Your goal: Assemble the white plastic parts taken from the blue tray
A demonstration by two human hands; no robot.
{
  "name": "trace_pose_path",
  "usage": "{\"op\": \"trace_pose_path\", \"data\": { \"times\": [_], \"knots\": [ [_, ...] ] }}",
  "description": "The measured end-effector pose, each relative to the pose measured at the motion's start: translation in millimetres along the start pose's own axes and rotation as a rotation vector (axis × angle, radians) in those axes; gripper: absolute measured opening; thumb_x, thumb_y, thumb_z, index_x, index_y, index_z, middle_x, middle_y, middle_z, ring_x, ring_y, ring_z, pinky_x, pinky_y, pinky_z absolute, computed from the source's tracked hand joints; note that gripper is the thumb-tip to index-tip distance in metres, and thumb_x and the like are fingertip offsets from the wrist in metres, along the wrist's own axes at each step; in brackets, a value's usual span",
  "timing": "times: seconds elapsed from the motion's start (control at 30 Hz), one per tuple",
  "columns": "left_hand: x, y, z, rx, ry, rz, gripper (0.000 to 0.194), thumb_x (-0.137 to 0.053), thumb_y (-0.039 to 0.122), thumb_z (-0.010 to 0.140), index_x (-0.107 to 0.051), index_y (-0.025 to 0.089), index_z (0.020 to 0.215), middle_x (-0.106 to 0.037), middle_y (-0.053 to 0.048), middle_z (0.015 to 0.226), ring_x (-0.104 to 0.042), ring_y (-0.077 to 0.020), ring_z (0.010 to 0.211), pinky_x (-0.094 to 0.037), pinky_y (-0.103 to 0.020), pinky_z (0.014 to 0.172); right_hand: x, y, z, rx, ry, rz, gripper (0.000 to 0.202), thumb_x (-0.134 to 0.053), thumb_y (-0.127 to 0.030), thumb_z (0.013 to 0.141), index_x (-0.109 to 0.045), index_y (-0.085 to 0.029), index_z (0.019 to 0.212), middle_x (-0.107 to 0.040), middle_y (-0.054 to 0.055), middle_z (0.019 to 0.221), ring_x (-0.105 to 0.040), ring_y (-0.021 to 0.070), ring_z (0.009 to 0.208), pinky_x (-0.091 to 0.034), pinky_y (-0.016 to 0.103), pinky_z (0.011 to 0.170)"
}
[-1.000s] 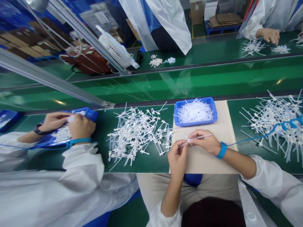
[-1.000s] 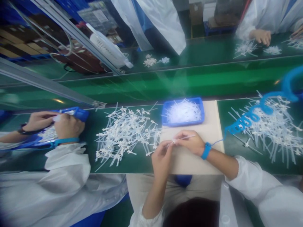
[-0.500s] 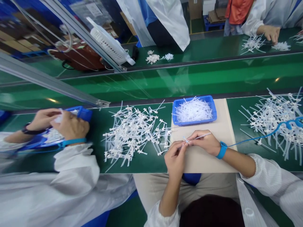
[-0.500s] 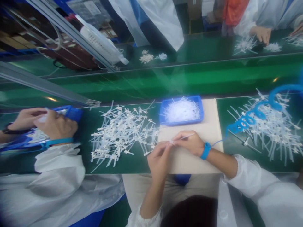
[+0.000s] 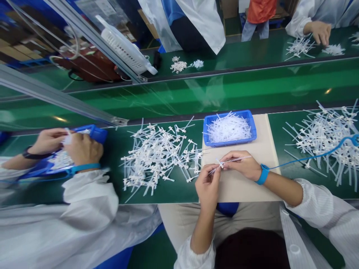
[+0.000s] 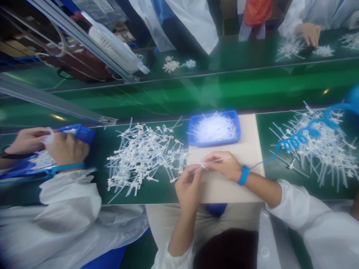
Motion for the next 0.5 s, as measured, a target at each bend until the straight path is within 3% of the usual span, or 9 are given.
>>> {"op": "trace_pose_path", "data": {
  "times": [0.5],
  "knots": [
    [-1.2, 13, -5, -0.161, -0.056, 0.055, 0.008, -0.078, 0.025, 0.095, -0.082, 0.021, 0.089, -0.077, -0.003, 0.083, -0.072, -0.0163, 0.078, -0.055, -0.026, 0.071, -1, -27, -9, 0.224, -0.092, -0.312, 0.013, -0.082, -0.031, 0.09, -0.087, -0.02, 0.095, -0.083, 0.007, 0.094, -0.076, 0.0218, 0.09, -0.059, 0.032, 0.084]
  ]
}}
Point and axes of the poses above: each hand's wrist, its own z-axis towards the middle knuckle, its own x-axis out of the back of the hand, y = z × x, the point moved 10 cm from there along z, towards the middle knuckle
